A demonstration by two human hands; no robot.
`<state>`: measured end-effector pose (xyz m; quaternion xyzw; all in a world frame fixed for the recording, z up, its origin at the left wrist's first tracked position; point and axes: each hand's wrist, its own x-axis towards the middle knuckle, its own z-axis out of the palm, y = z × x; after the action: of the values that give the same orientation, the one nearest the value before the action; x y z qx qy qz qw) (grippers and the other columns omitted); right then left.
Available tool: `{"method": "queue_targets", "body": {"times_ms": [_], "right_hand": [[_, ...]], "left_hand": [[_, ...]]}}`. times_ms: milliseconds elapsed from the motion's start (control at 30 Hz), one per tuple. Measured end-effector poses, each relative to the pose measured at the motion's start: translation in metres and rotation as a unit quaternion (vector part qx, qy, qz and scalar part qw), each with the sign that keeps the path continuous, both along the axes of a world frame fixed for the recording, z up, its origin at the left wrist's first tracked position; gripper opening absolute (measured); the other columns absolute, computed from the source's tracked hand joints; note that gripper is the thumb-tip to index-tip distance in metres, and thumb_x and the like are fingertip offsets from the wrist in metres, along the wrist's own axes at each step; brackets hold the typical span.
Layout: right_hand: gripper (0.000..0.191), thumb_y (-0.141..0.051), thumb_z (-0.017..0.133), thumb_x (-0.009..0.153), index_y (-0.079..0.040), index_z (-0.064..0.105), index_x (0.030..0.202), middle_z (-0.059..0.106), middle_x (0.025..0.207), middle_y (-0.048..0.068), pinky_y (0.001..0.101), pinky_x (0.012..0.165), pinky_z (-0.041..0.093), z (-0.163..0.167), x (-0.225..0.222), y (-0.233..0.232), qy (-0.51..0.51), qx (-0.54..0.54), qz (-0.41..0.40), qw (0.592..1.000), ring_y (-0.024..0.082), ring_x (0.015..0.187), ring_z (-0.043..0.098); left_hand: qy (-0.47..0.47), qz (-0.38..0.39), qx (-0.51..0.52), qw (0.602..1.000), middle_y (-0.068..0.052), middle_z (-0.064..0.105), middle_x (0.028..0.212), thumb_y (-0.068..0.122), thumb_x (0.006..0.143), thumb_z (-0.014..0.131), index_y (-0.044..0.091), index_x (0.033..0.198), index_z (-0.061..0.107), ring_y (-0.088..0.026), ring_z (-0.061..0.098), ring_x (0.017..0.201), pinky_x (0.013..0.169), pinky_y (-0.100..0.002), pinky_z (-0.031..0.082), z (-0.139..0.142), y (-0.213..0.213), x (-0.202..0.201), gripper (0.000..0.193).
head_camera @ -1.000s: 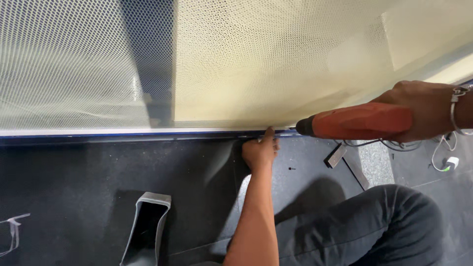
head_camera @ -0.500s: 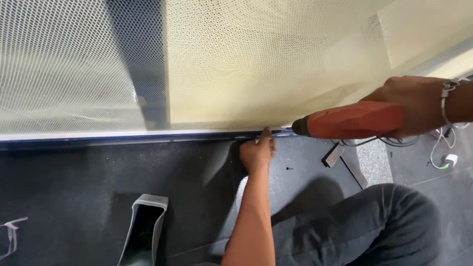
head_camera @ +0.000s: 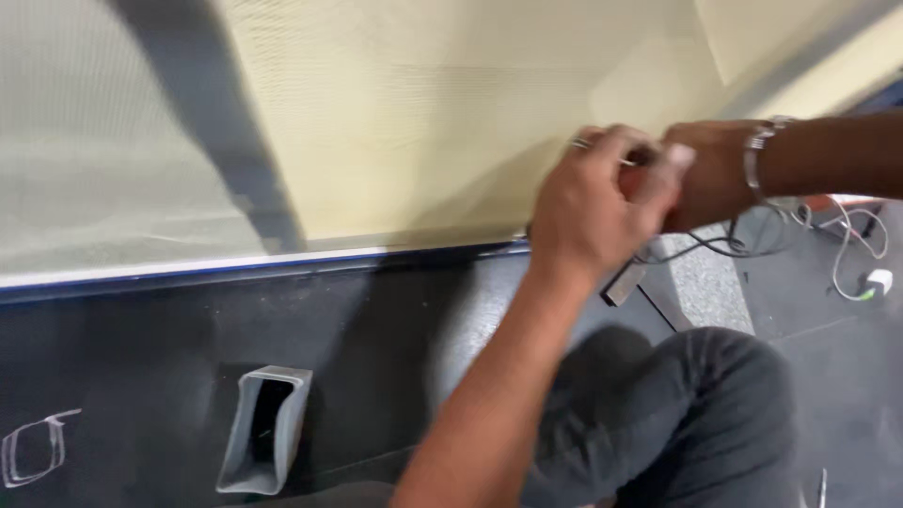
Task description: The person is assembling a screen frame by securing a mesh screen to a blue metal frame. They use a hammer to tap a white spline into a groove along the frame and a power drill to drive screws into the frame at regular intervals.
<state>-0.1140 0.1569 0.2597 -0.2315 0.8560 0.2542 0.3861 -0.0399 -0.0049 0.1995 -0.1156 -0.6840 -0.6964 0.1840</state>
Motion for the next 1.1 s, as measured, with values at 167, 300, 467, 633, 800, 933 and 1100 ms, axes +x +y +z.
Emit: {"method": "queue_targets", "body": {"times_ms": [167,300,467,633,800,933,1100], "right_hand": [[0.027,-0.028,0.075,0.069,-0.015,0.070,0.092,0.076,0.078,0.010,0.0421,0.077,0.058,0.013,0.018,0.032,0.048,-0.099,-0.009,0.994,0.029,0.077,0.073],[0.016,-0.021,0.072,0.074,-0.006,0.069,0.081,0.071,0.066,0.011,0.0414,0.059,0.055,0.023,0.035,0.060,0.018,-0.122,-0.198,0.972,0.026,0.059,0.069],[0.020,-0.019,0.069,0.078,0.001,0.070,0.077,0.063,0.062,0.010,0.0424,0.048,0.046,0.038,0.036,0.083,-0.038,-0.181,-0.251,0.950,0.024,0.053,0.058],[0.022,-0.022,0.071,0.078,-0.001,0.074,0.084,0.066,0.069,0.012,0.0407,0.053,0.049,0.050,0.012,0.100,-0.017,-0.179,-0.259,0.949,0.025,0.058,0.060],[0.022,-0.022,0.069,0.080,-0.002,0.074,0.085,0.068,0.070,0.012,0.0417,0.056,0.051,0.047,-0.019,0.105,-0.044,-0.162,-0.221,0.961,0.025,0.060,0.062],[0.025,-0.023,0.068,0.082,0.001,0.073,0.081,0.068,0.068,0.012,0.0424,0.057,0.050,0.044,-0.023,0.109,-0.060,-0.156,-0.190,0.967,0.026,0.060,0.062],[0.025,-0.024,0.070,0.084,0.000,0.070,0.078,0.065,0.067,0.011,0.0394,0.055,0.048,0.047,-0.017,0.124,-0.054,-0.139,-0.205,0.967,0.025,0.059,0.059]], "left_hand": [[0.041,0.041,0.002,0.998,-0.010,0.071,0.086,0.030,0.098,0.068,0.007,0.088,0.070,-0.029,0.071,0.081,0.076,-0.038,0.055,0.007,0.053,-0.001,0.025],[0.051,0.034,0.012,0.998,-0.008,0.068,0.074,0.026,0.092,0.071,0.004,0.081,0.069,-0.018,0.066,0.069,0.067,-0.034,0.053,0.008,0.088,0.008,0.025],[0.023,0.039,-0.035,0.998,-0.008,0.063,0.065,0.023,0.095,0.070,0.000,0.078,0.068,-0.013,0.056,0.063,0.060,-0.030,0.045,0.007,0.118,-0.004,0.028],[0.044,0.005,0.009,0.999,-0.006,0.074,0.079,0.018,0.100,0.061,-0.002,0.086,0.069,-0.011,0.065,0.071,0.067,-0.029,0.052,0.003,0.136,-0.029,0.025],[-0.022,-0.026,0.066,0.997,-0.008,0.070,0.076,0.015,0.101,0.056,-0.004,0.085,0.066,-0.011,0.059,0.065,0.061,-0.028,0.049,-0.001,0.143,-0.046,0.026],[-0.011,-0.003,0.042,0.999,-0.008,0.071,0.079,0.014,0.102,0.056,-0.004,0.088,0.067,-0.010,0.061,0.065,0.064,-0.029,0.051,-0.002,0.152,-0.046,0.026],[-0.002,-0.008,0.024,1.000,-0.009,0.072,0.080,0.014,0.102,0.057,-0.004,0.089,0.068,-0.010,0.062,0.067,0.067,-0.029,0.052,0.000,0.163,-0.043,0.026]]}}
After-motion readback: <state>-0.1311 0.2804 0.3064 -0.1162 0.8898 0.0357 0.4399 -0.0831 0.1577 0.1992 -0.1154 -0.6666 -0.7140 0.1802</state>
